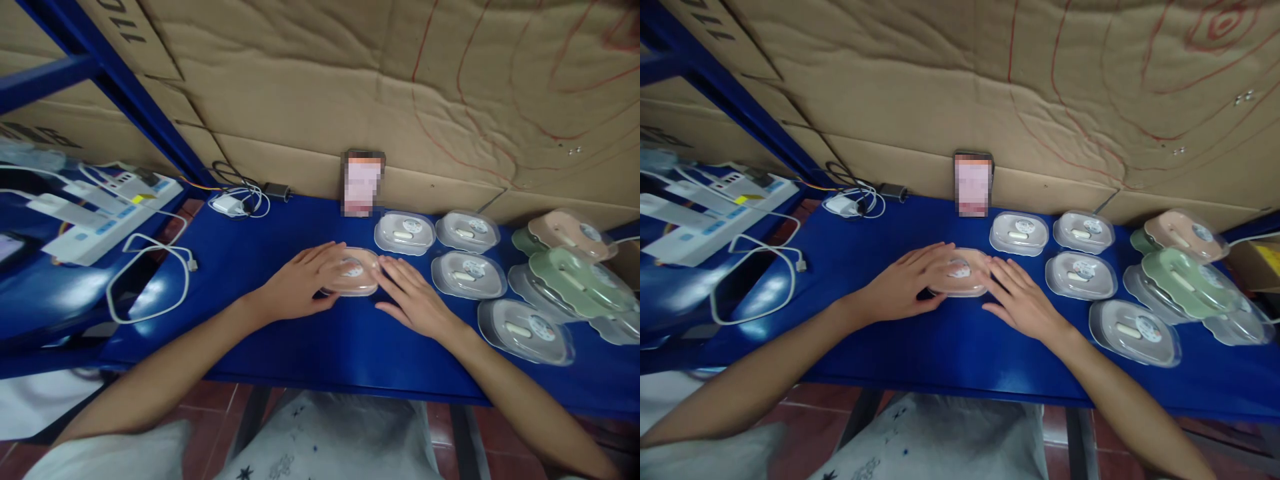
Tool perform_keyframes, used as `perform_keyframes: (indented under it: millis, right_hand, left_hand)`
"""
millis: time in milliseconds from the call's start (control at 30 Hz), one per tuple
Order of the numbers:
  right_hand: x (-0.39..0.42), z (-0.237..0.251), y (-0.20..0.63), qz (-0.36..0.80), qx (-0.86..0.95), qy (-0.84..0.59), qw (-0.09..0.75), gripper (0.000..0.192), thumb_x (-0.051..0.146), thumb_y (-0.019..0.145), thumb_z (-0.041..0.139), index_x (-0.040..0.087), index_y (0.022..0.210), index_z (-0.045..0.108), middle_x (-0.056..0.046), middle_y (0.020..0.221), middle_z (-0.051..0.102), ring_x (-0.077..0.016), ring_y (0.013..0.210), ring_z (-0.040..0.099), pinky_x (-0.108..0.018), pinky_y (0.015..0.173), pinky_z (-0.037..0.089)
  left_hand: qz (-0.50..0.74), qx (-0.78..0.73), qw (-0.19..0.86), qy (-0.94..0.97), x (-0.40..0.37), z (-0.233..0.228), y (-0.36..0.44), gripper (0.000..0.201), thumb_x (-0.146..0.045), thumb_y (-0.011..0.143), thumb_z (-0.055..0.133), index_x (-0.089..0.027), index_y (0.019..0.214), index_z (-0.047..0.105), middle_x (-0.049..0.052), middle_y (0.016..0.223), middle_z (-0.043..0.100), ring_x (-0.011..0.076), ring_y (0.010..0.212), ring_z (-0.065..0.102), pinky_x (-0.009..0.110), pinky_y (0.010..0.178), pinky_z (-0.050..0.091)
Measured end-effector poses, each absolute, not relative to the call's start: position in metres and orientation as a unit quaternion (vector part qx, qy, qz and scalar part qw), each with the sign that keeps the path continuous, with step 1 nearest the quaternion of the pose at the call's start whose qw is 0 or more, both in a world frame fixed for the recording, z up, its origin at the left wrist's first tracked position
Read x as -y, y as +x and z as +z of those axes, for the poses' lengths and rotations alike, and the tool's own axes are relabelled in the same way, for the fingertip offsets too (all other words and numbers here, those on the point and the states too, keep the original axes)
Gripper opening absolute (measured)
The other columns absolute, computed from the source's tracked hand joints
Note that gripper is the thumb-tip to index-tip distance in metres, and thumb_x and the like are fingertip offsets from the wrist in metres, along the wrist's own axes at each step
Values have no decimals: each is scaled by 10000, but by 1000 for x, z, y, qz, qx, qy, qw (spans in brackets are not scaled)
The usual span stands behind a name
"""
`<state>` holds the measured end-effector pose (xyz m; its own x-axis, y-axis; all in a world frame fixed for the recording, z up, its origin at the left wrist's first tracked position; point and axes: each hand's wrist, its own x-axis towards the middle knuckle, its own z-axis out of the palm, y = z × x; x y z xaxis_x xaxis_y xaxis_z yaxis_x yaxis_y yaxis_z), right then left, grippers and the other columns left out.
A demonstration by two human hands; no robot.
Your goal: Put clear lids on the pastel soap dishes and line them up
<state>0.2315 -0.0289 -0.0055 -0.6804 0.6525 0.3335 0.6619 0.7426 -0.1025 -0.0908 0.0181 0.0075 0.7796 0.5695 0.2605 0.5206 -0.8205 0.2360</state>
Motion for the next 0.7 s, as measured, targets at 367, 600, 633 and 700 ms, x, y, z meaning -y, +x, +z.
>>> perform_keyframes:
  millis: [367,600,633,700]
  right_hand:
    - [-17,26,271,-54,823,-547,141,698,453,1108,514,245,1734,285,-154,1790,309,-393,1657,293,-676,1311,294]
    - [-66,27,279,22,844,-526,103,611,510,1058,581,253,1609,523,-153,1633,559,-406,1497,528,-663,1208,435]
    - [-66,29,280,24,847,-521,108,586,517,1065,572,253,1587,550,-148,1614,582,-398,1472,552,-643,1188,460]
    - [-59,32,280,14,845,-516,137,545,502,1092,531,241,1569,569,-142,1564,631,-370,1428,594,-600,1166,488]
  left_hand:
    - [217,-449,132,857,-71,9,-144,615,-603,1013,617,-265,1526,590,109,1633,517,343,1483,553,512,1258,460]
    - [261,-486,93,829,-90,-5,-154,586,-564,1093,440,-213,1541,576,149,1618,563,353,1548,484,591,1296,373]
    - [268,-489,69,827,-88,-4,-152,563,-542,1101,435,-213,1532,586,153,1621,557,356,1543,486,598,1289,375]
    - [283,-483,20,828,-80,2,-145,501,-499,1107,457,-207,1473,635,163,1553,605,350,1470,555,576,1242,430]
